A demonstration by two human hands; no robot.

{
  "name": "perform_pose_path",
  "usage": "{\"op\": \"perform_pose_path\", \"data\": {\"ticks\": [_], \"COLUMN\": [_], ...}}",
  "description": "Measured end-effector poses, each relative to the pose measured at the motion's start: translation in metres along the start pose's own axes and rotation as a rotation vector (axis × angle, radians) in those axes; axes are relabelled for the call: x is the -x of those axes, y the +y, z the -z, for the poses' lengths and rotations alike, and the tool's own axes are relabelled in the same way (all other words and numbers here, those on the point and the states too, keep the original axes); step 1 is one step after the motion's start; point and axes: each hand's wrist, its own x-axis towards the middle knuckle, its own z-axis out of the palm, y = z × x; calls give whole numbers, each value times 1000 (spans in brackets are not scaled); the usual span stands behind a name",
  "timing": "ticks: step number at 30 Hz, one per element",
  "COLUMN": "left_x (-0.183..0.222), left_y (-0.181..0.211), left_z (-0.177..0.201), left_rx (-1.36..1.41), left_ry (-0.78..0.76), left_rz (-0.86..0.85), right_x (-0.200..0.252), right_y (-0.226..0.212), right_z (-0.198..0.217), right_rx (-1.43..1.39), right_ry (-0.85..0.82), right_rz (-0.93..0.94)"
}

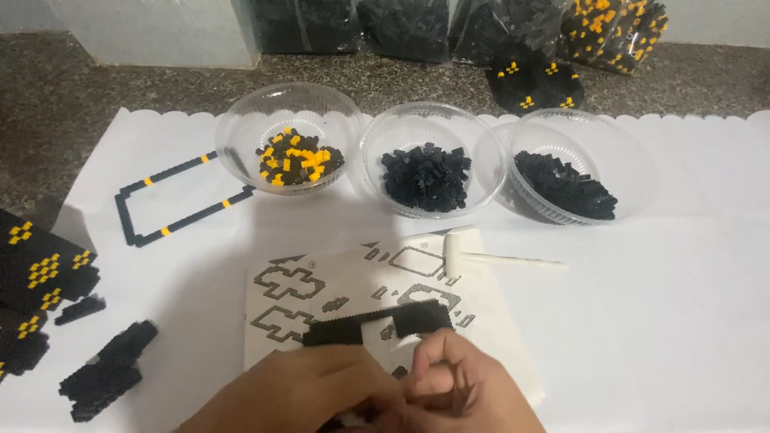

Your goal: Assembling a 3D interlocking block puzzle by attaching small pieces to a frame and using a plastic hammer.

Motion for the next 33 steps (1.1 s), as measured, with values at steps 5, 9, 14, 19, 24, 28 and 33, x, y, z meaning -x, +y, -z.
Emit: {"op": "perform_pose_path", "data": {"ticks": [5, 9, 14, 19, 24, 28, 33], "left_x": [3, -6, 1, 8, 15, 26, 29], "left_y": [-4, 4, -13, -14, -15, -18, -21], "left_z": [-2, 5, 5, -7, -13, -12, -12], "left_rx": [2, -37, -128, -103, -31, -174, -47], "left_ry": [-53, -103, 268, 258, 310, 370, 259], "left_rz": [204, 700, 25, 20, 27, -5, 138], "right_x": [4, 6, 11, 10, 7, 3, 0], "right_y": [-1, -33, -73, -71, -58, -57, -52], "right_z": [-2, -9, -6, -5, -2, 2, 8], "right_rx": [8, 258, 371, 333, 949, 1150, 1285], "right_ry": [-44, 113, 295, 269, -24, -290, -323], "right_rz": [2, 51, 228, 345, 632, 821, 747]}}
